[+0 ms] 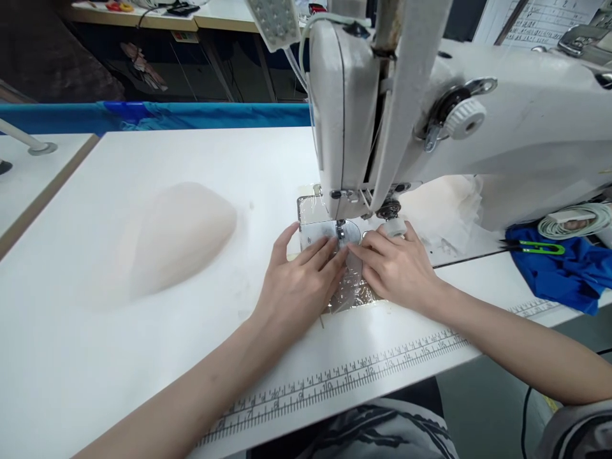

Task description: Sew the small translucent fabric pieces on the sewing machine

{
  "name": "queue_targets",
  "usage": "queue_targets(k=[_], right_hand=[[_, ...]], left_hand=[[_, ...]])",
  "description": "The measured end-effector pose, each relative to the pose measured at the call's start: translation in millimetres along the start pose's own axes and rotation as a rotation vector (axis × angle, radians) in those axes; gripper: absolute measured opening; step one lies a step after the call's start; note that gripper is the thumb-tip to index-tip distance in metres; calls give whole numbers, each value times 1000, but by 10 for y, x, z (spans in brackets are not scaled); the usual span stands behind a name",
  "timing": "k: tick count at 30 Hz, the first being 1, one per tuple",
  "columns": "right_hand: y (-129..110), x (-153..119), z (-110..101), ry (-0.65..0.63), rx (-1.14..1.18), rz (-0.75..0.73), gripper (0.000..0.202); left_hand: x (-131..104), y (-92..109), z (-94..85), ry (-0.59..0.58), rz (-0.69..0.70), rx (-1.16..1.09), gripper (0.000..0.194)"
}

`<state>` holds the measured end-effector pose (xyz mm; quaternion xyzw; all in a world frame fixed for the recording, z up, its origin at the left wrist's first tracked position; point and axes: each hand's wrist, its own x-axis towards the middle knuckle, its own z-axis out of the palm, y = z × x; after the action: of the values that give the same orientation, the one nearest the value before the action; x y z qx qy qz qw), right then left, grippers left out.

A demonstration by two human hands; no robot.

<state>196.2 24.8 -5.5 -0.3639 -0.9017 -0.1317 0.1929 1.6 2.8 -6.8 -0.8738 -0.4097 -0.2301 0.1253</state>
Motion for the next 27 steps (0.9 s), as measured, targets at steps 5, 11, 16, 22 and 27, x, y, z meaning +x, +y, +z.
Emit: queue_targets(k=[5,11,16,22,27], right_hand=[[9,9,-4,-16,-19,-4,32],[1,2,-16,-26,-47,0,32],[4,4,-21,-39,-50,-4,31],[3,10,-14,-34,-54,4,32],[5,21,-4,-34,-52,11,31]], left_hand=[[-1,-3,22,15,-8,3,25],[10,37,13,13,-14,15,24],[19,46,-6,-9,-31,-5,24],[18,34,-20,-20,-29,-16,25],[18,9,5,-28,-24,-5,27]])
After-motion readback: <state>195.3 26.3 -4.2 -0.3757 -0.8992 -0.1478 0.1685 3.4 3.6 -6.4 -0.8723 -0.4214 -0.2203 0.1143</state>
